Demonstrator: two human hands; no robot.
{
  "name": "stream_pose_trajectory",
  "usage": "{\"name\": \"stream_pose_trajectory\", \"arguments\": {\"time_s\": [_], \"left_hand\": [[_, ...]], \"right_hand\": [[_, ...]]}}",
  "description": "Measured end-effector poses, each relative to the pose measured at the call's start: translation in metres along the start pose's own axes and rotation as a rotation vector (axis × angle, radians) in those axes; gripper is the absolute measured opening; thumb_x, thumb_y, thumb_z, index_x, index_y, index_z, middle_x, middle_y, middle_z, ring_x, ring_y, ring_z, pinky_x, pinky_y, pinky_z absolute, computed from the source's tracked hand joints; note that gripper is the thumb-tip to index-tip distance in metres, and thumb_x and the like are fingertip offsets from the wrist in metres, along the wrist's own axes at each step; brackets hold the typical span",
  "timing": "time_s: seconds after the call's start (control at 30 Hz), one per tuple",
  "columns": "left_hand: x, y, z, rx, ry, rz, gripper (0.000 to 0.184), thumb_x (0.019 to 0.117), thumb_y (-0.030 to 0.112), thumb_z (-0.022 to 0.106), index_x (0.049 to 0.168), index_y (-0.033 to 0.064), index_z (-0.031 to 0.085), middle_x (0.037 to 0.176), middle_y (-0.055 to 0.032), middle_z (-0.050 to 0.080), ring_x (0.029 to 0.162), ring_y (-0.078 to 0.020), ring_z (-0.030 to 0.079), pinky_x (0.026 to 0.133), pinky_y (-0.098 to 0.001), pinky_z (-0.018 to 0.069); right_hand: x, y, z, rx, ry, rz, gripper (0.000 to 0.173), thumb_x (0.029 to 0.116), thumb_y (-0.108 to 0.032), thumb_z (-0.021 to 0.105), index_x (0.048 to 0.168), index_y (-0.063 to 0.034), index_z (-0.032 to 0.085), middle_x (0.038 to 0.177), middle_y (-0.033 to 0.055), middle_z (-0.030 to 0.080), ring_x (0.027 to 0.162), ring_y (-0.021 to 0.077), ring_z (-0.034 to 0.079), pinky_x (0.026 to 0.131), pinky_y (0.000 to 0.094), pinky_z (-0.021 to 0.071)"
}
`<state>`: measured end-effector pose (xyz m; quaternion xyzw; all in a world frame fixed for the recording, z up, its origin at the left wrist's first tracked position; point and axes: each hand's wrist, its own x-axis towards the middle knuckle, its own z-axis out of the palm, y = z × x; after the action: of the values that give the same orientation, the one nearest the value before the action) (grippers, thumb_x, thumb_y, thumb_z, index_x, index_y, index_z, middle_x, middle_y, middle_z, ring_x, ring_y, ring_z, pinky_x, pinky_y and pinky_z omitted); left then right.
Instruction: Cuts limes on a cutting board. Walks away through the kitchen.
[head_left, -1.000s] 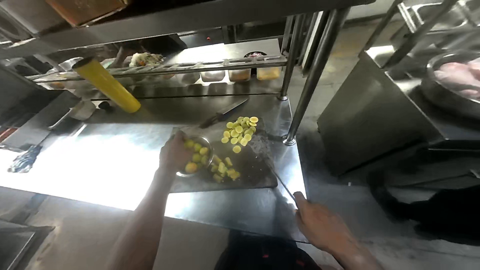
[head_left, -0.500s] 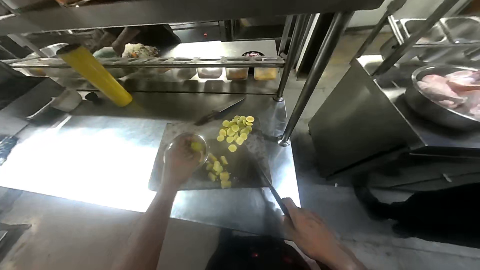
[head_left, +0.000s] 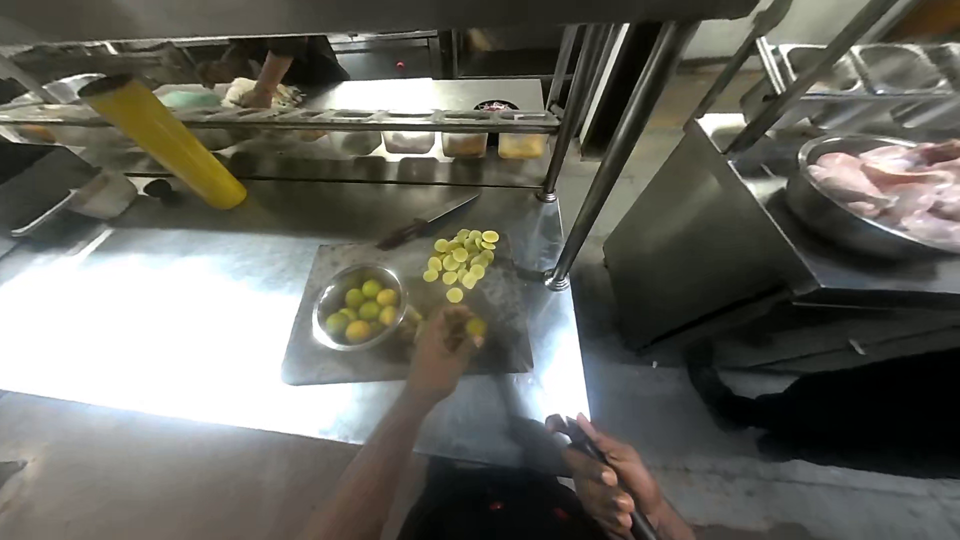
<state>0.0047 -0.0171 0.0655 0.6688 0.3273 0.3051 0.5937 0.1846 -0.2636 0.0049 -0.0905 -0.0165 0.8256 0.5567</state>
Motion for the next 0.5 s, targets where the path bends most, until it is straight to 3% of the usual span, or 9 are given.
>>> {"name": "stream_pose_trajectory", "arguments": {"time_s": [0.07, 0.17, 0.23, 0.3, 0.33, 0.4, 0.5], "left_hand": [[0.000, -0.002, 0.004, -0.042, 0.009, -0.035, 0.050, 0.0860, -0.007, 0.075, 0.129, 0.0100, 0.057, 0.124, -0.0081, 0.067, 0.098, -0.0227, 0.072, 0.084, -0.0385, 0.0641], [0.002, -0.005, 0.009, -0.106, 0.002, -0.081, 0.051, 0.0826, -0.010, 0.075, 0.127, 0.0086, 0.058, 0.119, -0.0104, 0.069, 0.095, -0.0251, 0.073, 0.082, -0.0397, 0.0637], [0.003, -0.007, 0.012, -0.054, -0.012, -0.075, 0.049, 0.0816, -0.005, 0.079, 0.125, 0.0095, 0.061, 0.117, -0.0096, 0.070, 0.093, -0.0242, 0.073, 0.081, -0.0396, 0.0643], [0.005, -0.012, 0.015, 0.153, -0.051, -0.017, 0.044, 0.0825, 0.007, 0.082, 0.123, 0.0123, 0.065, 0.119, -0.0051, 0.068, 0.090, -0.0185, 0.072, 0.077, -0.0366, 0.0642], [0.006, -0.014, 0.017, 0.267, -0.078, 0.014, 0.041, 0.0837, 0.012, 0.083, 0.122, 0.0135, 0.068, 0.122, -0.0045, 0.066, 0.090, -0.0166, 0.070, 0.077, -0.0359, 0.0634], [0.007, -0.022, 0.022, 0.424, -0.135, 0.032, 0.038, 0.0883, 0.020, 0.080, 0.125, 0.0155, 0.069, 0.131, -0.0060, 0.061, 0.105, -0.0167, 0.068, 0.087, -0.0378, 0.0621], [0.007, -0.036, 0.036, 0.488, -0.162, 0.044, 0.042, 0.0936, 0.021, 0.075, 0.133, 0.0158, 0.064, 0.138, -0.0085, 0.058, 0.113, -0.0193, 0.066, 0.094, -0.0406, 0.0606]], "right_hand": [[-0.003, -0.002, 0.001, -0.006, 0.014, -0.038, 0.049, 0.1055, -0.049, 0.050, 0.134, -0.0099, 0.058, 0.065, -0.0014, 0.056, 0.047, 0.0091, 0.059, 0.045, 0.0243, 0.0554], [-0.003, -0.004, 0.009, -0.116, 0.201, -0.117, 0.043, 0.1036, -0.045, 0.057, 0.129, -0.0109, 0.059, 0.065, 0.0006, 0.056, 0.046, 0.0109, 0.059, 0.043, 0.0265, 0.0554], [-0.003, -0.004, 0.025, -0.319, 0.422, -0.191, 0.032, 0.1042, -0.037, 0.054, 0.128, -0.0149, 0.051, 0.069, 0.0047, 0.057, 0.045, 0.0137, 0.058, 0.040, 0.0279, 0.0537], [-0.001, -0.005, 0.041, -0.570, 0.591, -0.209, 0.035, 0.1031, -0.025, 0.049, 0.136, -0.0148, 0.044, 0.078, 0.0098, 0.063, 0.049, 0.0170, 0.060, 0.041, 0.0288, 0.0529], [-0.001, -0.005, 0.046, -0.704, 0.657, -0.190, 0.036, 0.1031, -0.024, 0.050, 0.137, -0.0135, 0.043, 0.083, 0.0113, 0.066, 0.051, 0.0189, 0.061, 0.042, 0.0301, 0.0533], [0.001, -0.004, 0.049, -0.988, 0.775, -0.104, 0.035, 0.1037, -0.025, 0.052, 0.135, -0.0129, 0.044, 0.090, 0.0111, 0.070, 0.055, 0.0222, 0.065, 0.045, 0.0341, 0.0558], [0.007, -0.003, 0.054, -1.344, 0.923, 0.088, 0.038, 0.1065, -0.034, 0.051, 0.139, -0.0165, 0.044, 0.097, 0.0070, 0.072, 0.062, 0.0227, 0.070, 0.054, 0.0398, 0.0603]]}}
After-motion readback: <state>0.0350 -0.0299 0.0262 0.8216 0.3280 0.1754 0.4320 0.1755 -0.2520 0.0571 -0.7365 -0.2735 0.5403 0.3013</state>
